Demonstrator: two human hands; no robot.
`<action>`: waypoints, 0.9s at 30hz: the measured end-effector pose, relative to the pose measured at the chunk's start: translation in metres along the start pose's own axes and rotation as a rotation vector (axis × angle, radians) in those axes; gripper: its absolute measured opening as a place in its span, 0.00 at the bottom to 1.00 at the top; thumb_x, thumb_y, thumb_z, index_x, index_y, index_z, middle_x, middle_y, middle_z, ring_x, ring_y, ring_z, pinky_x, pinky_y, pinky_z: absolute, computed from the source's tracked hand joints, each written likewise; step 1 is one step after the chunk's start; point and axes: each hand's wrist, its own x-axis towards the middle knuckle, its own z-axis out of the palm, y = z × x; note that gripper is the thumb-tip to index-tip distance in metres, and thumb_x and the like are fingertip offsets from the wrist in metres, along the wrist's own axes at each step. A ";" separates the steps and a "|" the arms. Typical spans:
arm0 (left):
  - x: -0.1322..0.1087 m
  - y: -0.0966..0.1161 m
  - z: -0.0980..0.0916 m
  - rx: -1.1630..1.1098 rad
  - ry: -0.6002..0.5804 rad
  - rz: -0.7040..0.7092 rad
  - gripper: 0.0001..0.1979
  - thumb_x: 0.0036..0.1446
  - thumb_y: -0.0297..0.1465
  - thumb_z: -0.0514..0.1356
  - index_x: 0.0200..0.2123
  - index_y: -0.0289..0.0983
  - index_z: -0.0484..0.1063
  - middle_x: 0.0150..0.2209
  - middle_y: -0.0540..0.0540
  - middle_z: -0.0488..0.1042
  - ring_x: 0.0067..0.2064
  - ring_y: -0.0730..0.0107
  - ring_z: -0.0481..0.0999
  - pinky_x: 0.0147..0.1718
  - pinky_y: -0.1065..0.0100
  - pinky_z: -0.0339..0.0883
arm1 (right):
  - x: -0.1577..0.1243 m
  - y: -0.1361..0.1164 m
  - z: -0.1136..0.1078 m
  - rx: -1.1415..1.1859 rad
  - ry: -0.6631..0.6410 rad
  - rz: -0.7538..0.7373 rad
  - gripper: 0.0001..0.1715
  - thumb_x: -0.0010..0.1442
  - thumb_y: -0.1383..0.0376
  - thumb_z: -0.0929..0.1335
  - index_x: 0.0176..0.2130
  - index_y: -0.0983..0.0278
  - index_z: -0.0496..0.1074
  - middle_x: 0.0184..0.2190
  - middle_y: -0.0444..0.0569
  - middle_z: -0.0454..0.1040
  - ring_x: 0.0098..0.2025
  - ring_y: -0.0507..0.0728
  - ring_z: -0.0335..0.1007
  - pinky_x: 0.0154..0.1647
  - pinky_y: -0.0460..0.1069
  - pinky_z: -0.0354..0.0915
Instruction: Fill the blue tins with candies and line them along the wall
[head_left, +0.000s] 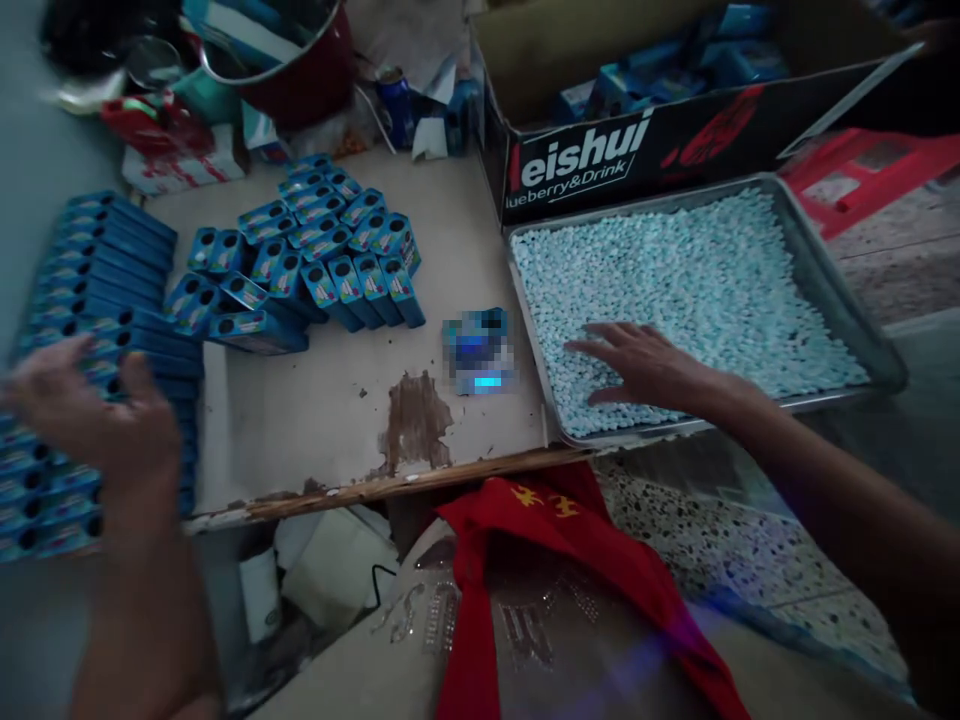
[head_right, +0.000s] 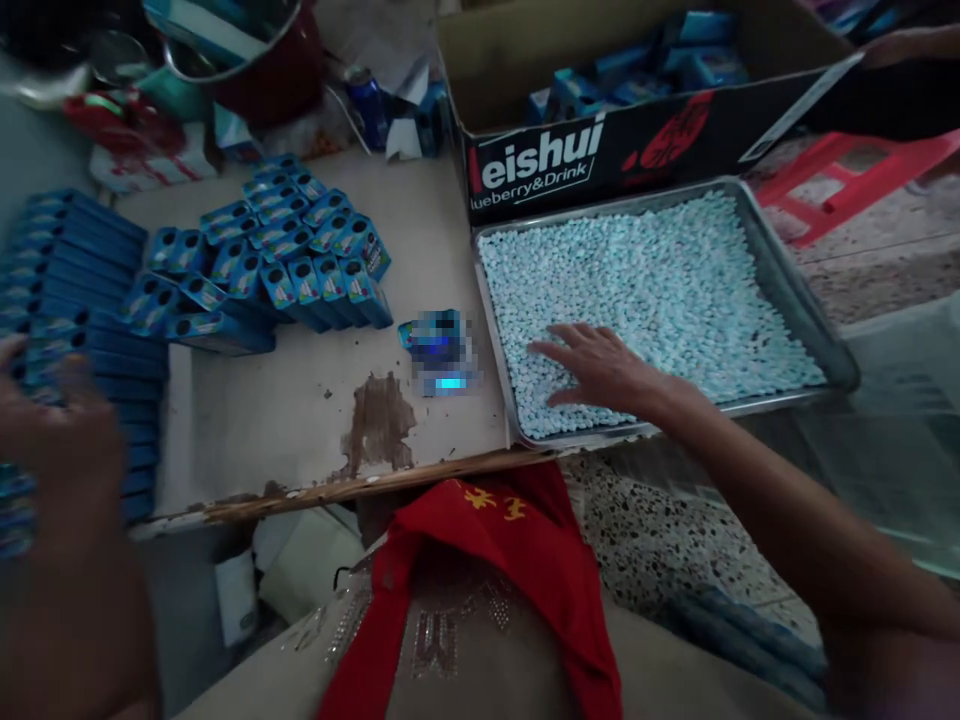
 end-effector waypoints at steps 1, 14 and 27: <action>-0.018 0.001 0.009 0.099 0.098 0.055 0.41 0.65 0.74 0.59 0.61 0.48 0.79 0.67 0.33 0.77 0.80 0.12 0.61 0.61 0.15 0.51 | -0.002 0.007 0.013 -0.004 0.001 -0.017 0.39 0.67 0.67 0.84 0.71 0.56 0.76 0.79 0.69 0.66 0.75 0.78 0.63 0.66 0.64 0.62; -0.119 0.107 0.147 -0.115 -0.041 0.200 0.25 0.73 0.51 0.71 0.65 0.48 0.76 0.60 0.39 0.83 0.65 0.43 0.82 0.72 0.37 0.73 | 0.047 0.020 -0.001 0.767 0.232 0.492 0.30 0.83 0.65 0.57 0.35 0.64 0.78 0.33 0.53 0.80 0.26 0.52 0.59 0.35 0.56 0.56; -0.089 0.187 0.232 -0.608 -0.439 0.171 0.24 0.63 0.42 0.82 0.57 0.45 0.82 0.51 0.45 0.86 0.51 0.56 0.87 0.55 0.57 0.84 | 0.065 0.007 -0.023 0.663 0.428 0.381 0.44 0.87 0.50 0.49 0.47 0.62 0.86 0.52 0.61 0.87 0.29 0.50 0.66 0.35 0.52 0.63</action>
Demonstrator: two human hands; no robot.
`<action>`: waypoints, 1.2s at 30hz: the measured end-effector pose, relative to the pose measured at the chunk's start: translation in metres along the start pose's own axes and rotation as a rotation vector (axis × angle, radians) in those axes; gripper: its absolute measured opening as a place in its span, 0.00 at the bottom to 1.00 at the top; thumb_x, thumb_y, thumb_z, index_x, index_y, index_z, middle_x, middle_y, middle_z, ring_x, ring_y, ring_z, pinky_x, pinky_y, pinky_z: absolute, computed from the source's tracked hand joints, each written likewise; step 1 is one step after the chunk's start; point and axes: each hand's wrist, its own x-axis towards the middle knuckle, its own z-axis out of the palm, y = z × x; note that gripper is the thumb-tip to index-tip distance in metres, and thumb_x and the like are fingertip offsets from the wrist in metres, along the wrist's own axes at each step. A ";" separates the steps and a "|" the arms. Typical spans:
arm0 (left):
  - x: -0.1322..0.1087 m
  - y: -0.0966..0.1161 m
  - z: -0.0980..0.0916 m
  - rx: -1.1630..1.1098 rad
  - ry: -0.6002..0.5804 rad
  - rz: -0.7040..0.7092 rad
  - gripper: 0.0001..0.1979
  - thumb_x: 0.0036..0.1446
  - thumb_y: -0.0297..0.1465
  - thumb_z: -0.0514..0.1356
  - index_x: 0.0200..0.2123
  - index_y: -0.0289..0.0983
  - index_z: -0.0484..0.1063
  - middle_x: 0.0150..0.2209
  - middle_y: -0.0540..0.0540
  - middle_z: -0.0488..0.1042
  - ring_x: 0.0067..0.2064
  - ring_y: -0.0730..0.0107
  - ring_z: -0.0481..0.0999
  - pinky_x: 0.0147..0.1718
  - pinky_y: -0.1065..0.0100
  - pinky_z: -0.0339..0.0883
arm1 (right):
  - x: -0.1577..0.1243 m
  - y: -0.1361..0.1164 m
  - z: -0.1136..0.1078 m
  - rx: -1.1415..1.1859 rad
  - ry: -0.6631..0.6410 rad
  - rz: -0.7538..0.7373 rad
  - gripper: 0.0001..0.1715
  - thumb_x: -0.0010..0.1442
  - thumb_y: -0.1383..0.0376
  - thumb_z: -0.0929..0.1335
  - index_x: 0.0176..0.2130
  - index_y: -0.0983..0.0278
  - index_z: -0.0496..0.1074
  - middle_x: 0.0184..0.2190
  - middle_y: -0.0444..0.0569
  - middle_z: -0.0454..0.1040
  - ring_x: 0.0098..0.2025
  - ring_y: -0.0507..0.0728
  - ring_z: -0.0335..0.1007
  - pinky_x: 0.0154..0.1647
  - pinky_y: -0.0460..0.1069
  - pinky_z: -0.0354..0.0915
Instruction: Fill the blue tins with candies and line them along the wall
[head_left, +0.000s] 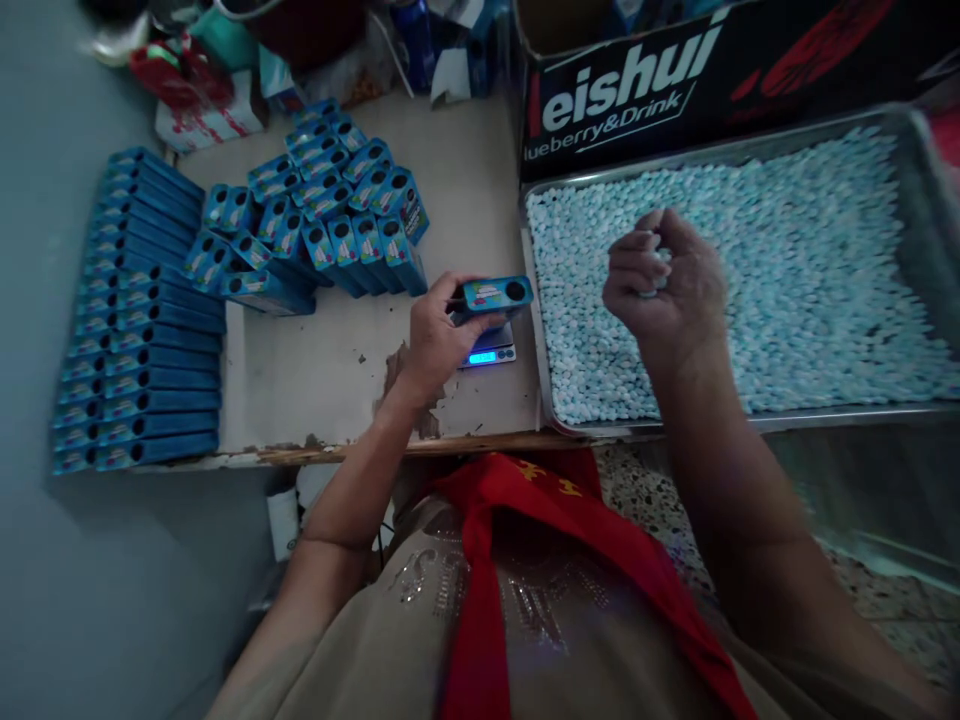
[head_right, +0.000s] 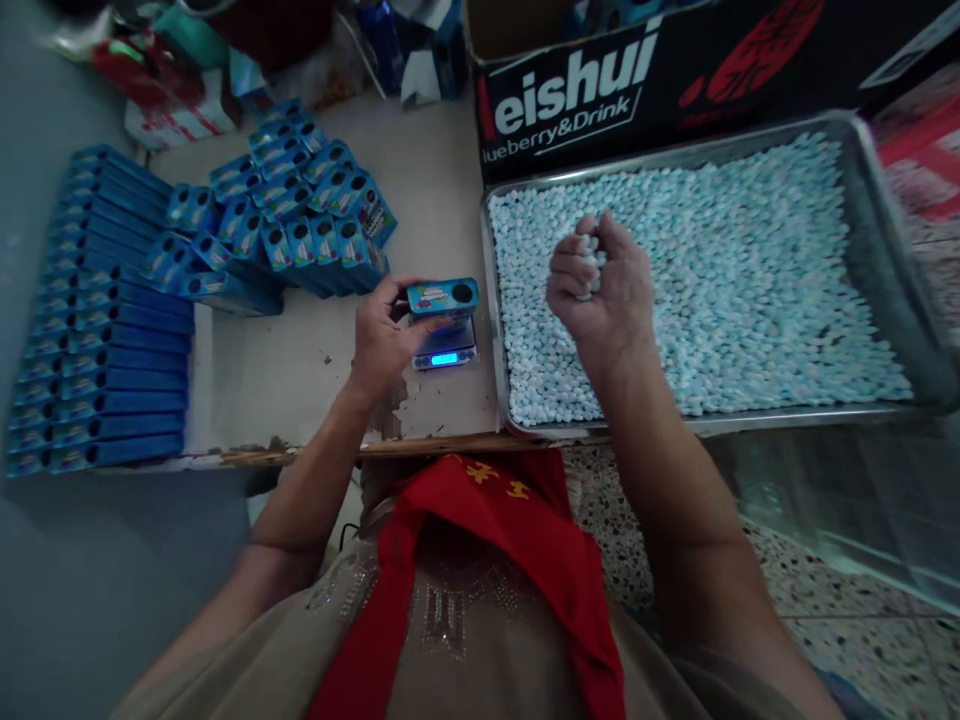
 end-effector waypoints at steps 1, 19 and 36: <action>0.006 0.010 0.006 0.007 -0.011 0.042 0.23 0.63 0.41 0.82 0.57 0.46 0.82 0.52 0.45 0.86 0.52 0.56 0.87 0.56 0.57 0.84 | -0.001 -0.007 -0.001 0.064 0.021 -0.025 0.41 0.87 0.46 0.52 0.53 0.60 0.86 0.56 0.61 0.86 0.32 0.53 0.71 0.36 0.52 0.66; 0.033 0.068 0.093 -0.036 -0.061 0.135 0.22 0.59 0.29 0.83 0.53 0.42 0.83 0.51 0.44 0.88 0.53 0.55 0.88 0.56 0.58 0.82 | -0.012 -0.033 -0.003 1.206 0.415 -0.117 0.40 0.62 0.30 0.76 0.24 0.52 0.58 0.24 0.48 0.60 0.31 0.63 0.60 0.34 0.59 0.63; -0.008 -0.030 -0.005 -0.338 0.145 -0.155 0.24 0.55 0.34 0.83 0.52 0.41 0.81 0.46 0.48 0.85 0.47 0.61 0.87 0.52 0.62 0.85 | -0.019 0.060 0.013 1.507 0.376 0.665 0.16 0.72 0.77 0.66 0.37 0.59 0.73 0.34 0.47 0.76 0.33 0.53 0.79 0.30 0.42 0.81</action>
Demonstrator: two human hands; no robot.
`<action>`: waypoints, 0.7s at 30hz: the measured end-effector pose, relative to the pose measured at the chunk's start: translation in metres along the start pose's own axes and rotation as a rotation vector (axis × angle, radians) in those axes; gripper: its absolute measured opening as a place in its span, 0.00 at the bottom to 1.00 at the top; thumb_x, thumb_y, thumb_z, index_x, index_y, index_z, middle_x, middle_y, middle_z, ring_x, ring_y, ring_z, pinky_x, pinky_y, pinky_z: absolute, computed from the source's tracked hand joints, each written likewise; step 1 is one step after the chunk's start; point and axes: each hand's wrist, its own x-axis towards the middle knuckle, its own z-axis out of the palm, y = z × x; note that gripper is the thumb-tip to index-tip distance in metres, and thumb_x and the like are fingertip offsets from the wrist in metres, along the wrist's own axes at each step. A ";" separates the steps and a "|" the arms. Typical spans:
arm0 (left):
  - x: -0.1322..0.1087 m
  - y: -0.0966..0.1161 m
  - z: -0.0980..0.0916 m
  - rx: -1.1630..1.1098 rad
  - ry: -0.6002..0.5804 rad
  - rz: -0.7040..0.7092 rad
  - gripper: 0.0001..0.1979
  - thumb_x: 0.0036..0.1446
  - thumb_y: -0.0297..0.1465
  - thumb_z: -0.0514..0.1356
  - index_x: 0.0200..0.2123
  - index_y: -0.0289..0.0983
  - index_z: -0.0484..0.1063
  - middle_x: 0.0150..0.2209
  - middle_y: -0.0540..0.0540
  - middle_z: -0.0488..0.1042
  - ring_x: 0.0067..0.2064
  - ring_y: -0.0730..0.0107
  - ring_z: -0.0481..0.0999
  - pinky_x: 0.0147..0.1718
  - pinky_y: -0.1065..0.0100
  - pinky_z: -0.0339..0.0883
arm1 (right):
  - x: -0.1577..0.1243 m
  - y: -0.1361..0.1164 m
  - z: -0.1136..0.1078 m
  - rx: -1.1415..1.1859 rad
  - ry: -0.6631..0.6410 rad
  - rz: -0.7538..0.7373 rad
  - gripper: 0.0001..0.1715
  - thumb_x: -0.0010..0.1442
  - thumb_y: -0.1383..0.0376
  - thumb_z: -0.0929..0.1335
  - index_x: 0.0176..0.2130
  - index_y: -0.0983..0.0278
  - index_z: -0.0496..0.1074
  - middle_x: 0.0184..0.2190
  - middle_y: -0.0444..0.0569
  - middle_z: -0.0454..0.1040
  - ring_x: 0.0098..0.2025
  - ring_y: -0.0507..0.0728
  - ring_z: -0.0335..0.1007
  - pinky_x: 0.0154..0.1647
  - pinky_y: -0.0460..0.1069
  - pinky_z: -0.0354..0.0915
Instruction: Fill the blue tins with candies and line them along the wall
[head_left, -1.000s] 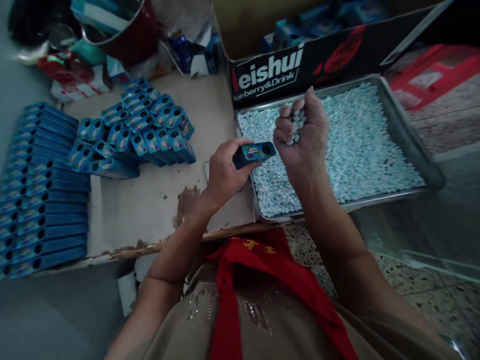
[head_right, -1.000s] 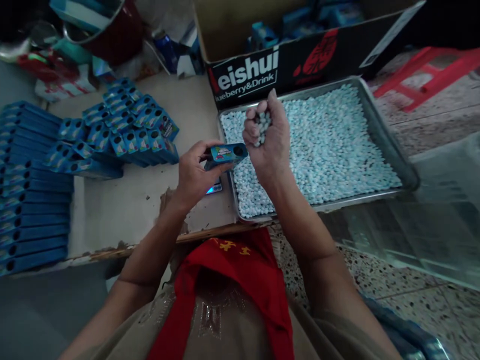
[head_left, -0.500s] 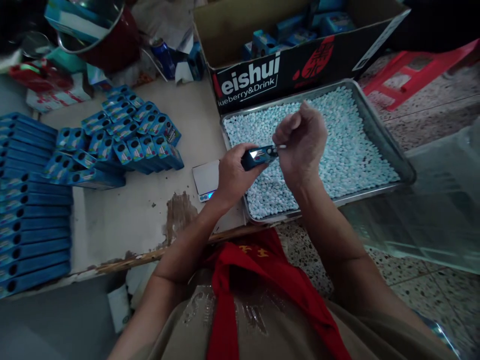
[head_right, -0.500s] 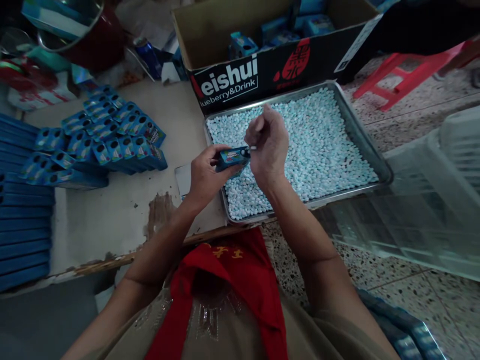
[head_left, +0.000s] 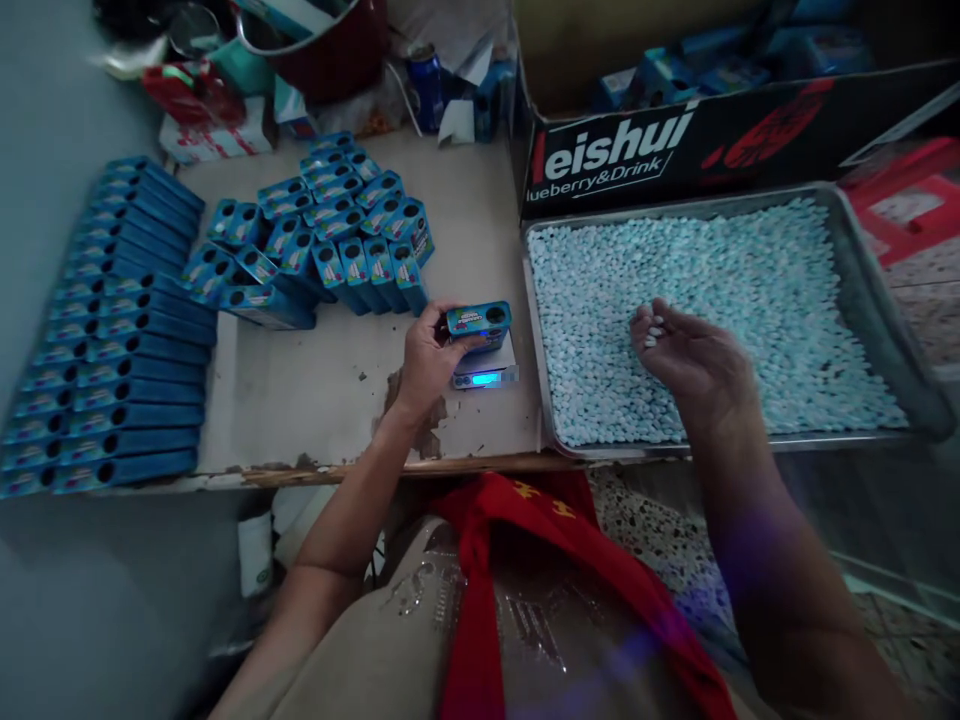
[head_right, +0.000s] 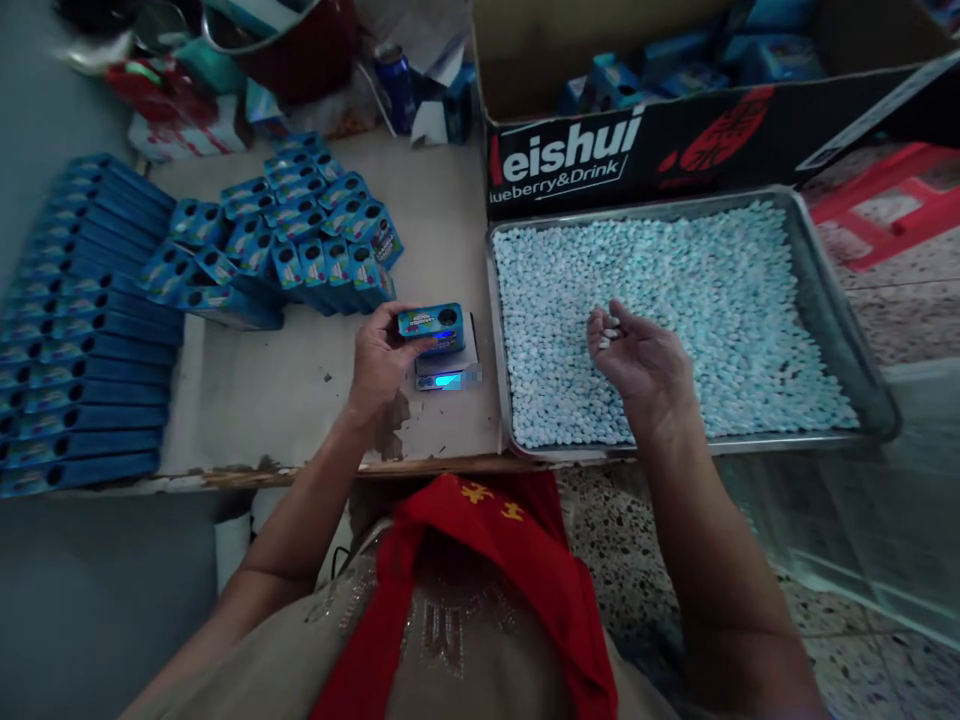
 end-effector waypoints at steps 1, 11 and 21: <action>-0.001 -0.003 -0.001 0.001 -0.014 -0.003 0.25 0.55 0.35 0.83 0.53 0.41 0.81 0.48 0.47 0.85 0.49 0.60 0.87 0.53 0.60 0.85 | -0.005 0.003 0.002 -0.062 -0.033 0.010 0.17 0.71 0.79 0.66 0.36 0.59 0.73 0.33 0.47 0.76 0.32 0.51 0.78 0.29 0.40 0.79; -0.028 0.008 -0.067 0.171 0.162 0.078 0.33 0.61 0.49 0.83 0.63 0.47 0.78 0.59 0.43 0.83 0.65 0.51 0.84 0.66 0.49 0.81 | -0.036 -0.045 0.058 0.136 0.021 -0.174 0.28 0.85 0.73 0.57 0.34 0.62 0.71 0.35 0.47 0.73 0.30 0.50 0.76 0.26 0.42 0.77; -0.053 0.029 -0.104 0.184 0.395 0.035 0.20 0.64 0.46 0.82 0.49 0.43 0.81 0.46 0.47 0.83 0.49 0.63 0.87 0.50 0.64 0.88 | -0.051 0.030 0.041 -0.410 -0.091 0.171 0.16 0.75 0.80 0.67 0.42 0.61 0.75 0.41 0.47 0.77 0.38 0.48 0.79 0.40 0.36 0.79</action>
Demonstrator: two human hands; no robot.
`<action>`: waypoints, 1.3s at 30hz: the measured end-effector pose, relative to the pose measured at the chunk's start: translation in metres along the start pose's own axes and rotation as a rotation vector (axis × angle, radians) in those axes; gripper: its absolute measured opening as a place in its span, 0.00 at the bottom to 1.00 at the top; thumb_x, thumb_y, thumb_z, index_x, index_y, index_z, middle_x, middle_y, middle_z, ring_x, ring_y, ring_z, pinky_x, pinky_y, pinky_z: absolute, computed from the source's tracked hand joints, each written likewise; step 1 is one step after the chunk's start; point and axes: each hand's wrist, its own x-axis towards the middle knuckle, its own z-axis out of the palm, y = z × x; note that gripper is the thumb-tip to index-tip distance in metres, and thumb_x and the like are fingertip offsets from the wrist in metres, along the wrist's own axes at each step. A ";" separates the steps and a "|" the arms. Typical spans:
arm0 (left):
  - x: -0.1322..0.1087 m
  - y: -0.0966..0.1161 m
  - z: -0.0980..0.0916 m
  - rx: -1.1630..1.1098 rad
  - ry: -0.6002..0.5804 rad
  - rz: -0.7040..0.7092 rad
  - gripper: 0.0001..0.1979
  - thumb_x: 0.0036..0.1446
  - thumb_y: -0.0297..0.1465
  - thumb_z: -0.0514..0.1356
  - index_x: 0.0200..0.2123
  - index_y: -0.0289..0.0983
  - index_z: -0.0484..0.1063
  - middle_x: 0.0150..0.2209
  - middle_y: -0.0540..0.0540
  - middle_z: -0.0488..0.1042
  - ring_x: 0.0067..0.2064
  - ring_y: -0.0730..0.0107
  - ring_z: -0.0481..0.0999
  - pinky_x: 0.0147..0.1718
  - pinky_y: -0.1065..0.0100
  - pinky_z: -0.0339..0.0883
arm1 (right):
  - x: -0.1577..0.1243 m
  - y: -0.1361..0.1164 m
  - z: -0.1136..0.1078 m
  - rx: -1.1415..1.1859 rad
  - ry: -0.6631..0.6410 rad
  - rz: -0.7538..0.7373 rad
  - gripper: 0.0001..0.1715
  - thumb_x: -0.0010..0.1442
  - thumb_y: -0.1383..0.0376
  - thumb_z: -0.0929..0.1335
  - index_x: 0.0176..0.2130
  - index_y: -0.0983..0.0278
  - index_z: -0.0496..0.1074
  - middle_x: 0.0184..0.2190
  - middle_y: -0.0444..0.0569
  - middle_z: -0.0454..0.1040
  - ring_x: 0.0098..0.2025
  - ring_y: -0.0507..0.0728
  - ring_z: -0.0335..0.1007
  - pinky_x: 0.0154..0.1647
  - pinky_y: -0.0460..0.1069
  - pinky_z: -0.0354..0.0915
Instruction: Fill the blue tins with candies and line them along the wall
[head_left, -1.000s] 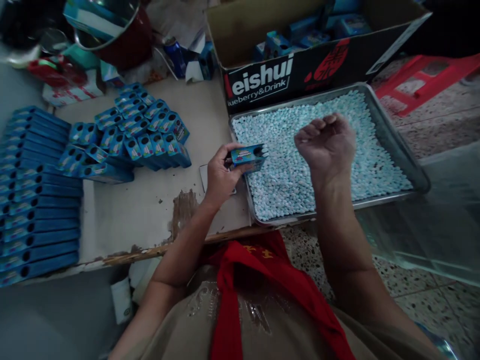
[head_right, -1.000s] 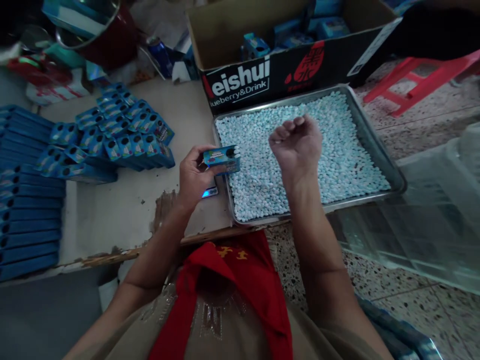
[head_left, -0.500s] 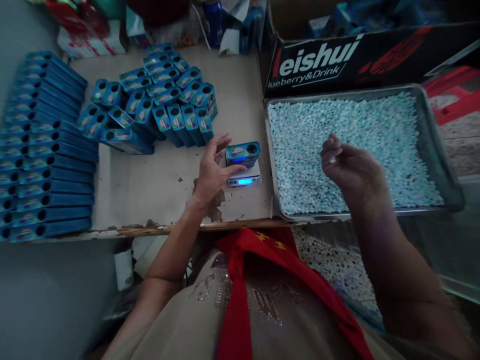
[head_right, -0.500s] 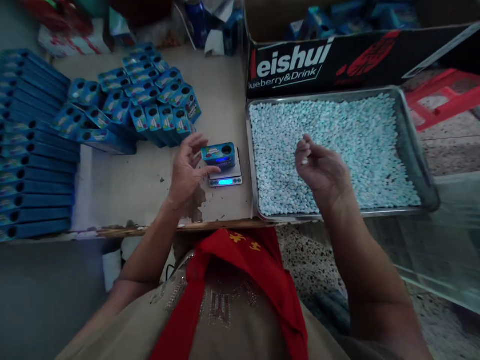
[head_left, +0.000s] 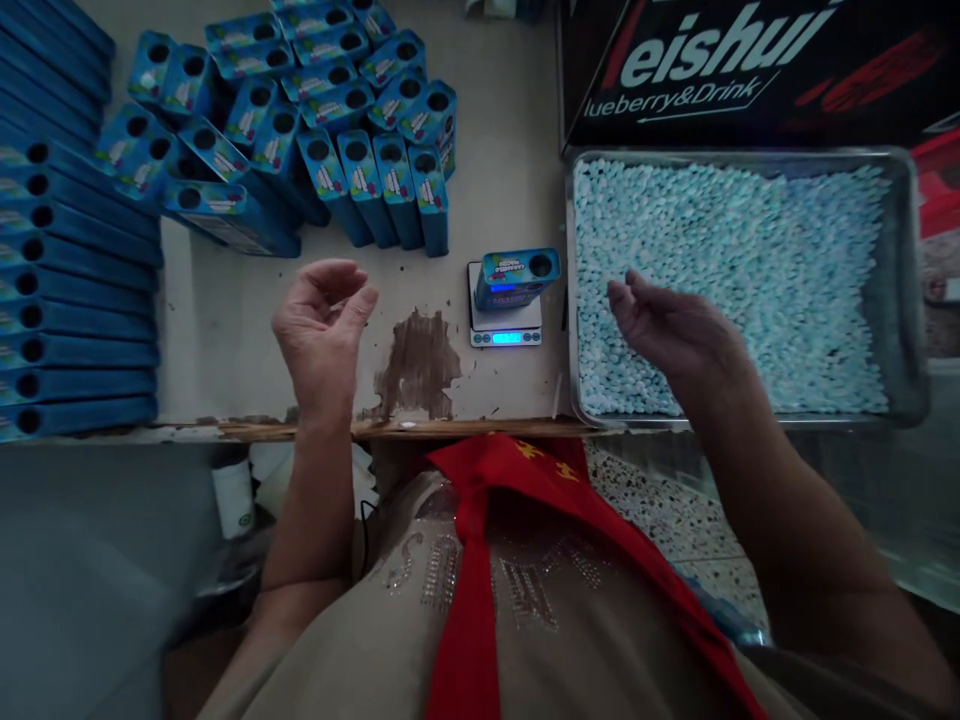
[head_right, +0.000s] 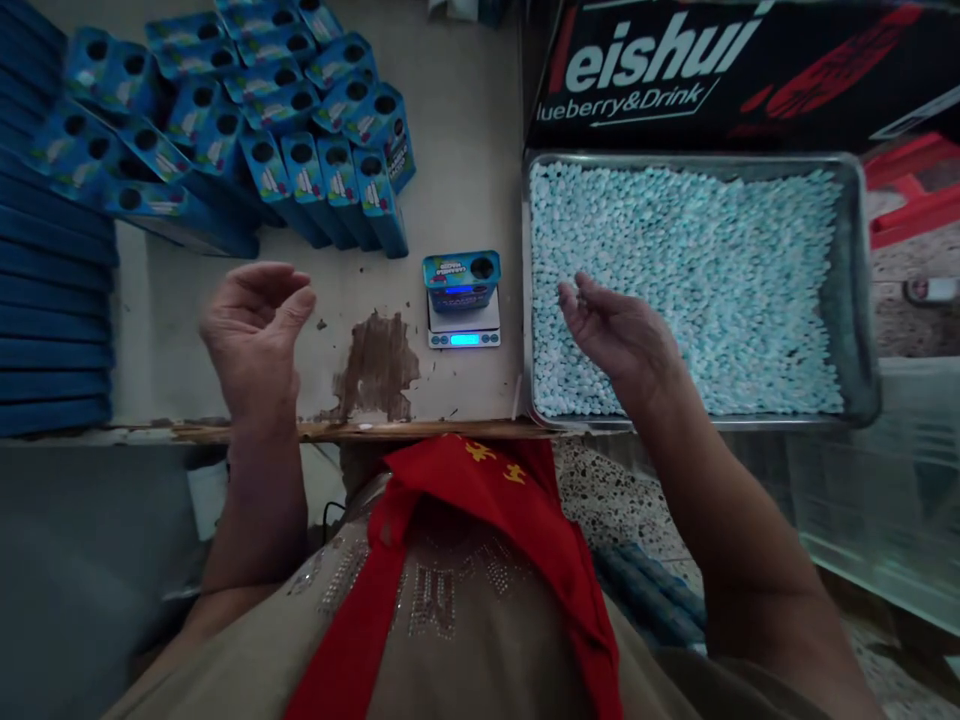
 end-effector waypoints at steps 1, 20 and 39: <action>0.001 0.000 0.002 -0.003 -0.016 0.015 0.21 0.64 0.47 0.81 0.49 0.43 0.81 0.46 0.47 0.83 0.49 0.63 0.87 0.51 0.63 0.88 | 0.000 -0.003 0.002 -0.042 -0.050 -0.025 0.14 0.78 0.77 0.68 0.42 0.61 0.76 0.39 0.46 0.77 0.36 0.47 0.77 0.37 0.36 0.77; -0.004 0.007 0.025 0.057 -0.245 0.036 0.21 0.62 0.32 0.78 0.57 0.45 0.81 0.48 0.47 0.85 0.53 0.59 0.86 0.63 0.56 0.83 | -0.023 -0.037 0.051 -0.546 -0.495 -0.264 0.12 0.77 0.76 0.71 0.40 0.67 0.83 0.28 0.47 0.79 0.25 0.51 0.71 0.25 0.45 0.65; -0.006 -0.007 0.024 0.065 -0.268 0.000 0.24 0.58 0.33 0.77 0.58 0.44 0.83 0.49 0.44 0.86 0.51 0.56 0.86 0.54 0.58 0.83 | -0.021 -0.037 0.085 -1.163 -0.605 -0.838 0.12 0.54 0.71 0.83 0.37 0.57 0.87 0.26 0.42 0.76 0.30 0.54 0.67 0.32 0.50 0.61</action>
